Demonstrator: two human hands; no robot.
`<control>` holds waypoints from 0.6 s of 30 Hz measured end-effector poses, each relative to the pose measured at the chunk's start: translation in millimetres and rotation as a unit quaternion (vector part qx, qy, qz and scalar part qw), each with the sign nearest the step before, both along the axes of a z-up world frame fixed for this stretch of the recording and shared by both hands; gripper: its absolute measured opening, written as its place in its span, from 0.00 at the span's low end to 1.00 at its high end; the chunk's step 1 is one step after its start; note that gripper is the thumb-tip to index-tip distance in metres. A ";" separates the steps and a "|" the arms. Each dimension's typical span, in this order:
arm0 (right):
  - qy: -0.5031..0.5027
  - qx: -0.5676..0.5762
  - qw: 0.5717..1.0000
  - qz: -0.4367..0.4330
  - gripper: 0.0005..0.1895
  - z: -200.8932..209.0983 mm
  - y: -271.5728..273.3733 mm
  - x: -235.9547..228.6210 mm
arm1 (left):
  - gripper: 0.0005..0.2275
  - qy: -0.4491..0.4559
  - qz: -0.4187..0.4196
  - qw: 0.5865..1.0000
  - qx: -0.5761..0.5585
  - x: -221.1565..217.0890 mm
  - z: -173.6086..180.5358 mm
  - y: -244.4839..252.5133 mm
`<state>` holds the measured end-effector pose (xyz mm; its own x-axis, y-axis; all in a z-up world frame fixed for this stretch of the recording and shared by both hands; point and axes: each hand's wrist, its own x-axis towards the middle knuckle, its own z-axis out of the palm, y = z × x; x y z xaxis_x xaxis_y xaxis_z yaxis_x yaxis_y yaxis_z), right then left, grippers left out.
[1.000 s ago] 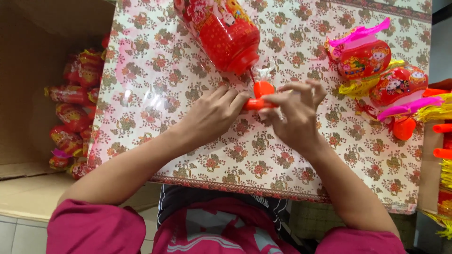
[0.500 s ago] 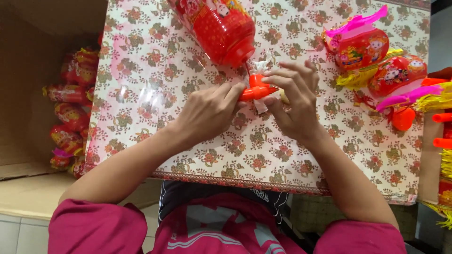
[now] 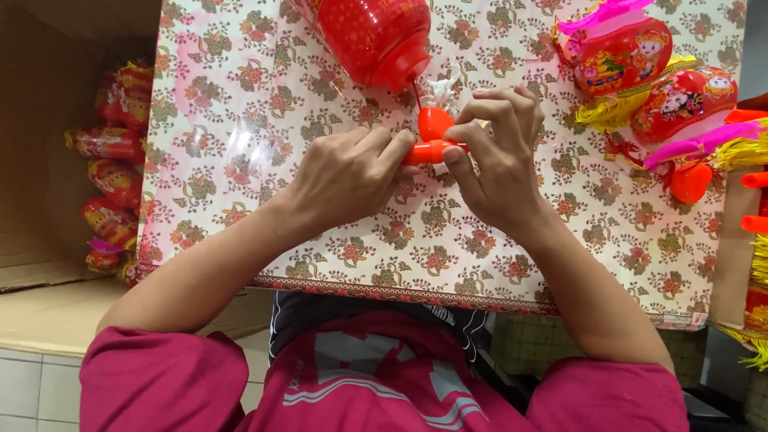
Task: Assembling various plastic toy components and lanterns at a workspace.
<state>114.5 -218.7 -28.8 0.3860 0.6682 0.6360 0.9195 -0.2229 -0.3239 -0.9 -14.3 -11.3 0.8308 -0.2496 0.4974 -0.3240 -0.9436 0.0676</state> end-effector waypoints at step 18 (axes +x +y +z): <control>0.001 -0.037 0.999 0.005 0.24 -3.0 0.2 0.2 | 0.20 0.030 0.019 0.999 -0.023 -0.2 0.9 0.7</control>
<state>114.7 -218.5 -31.7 0.3798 0.7177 0.5836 0.9214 -0.2372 -0.3078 -1.0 -13.6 -10.4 0.8677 -0.1950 0.4571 -0.2813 -0.9510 0.1282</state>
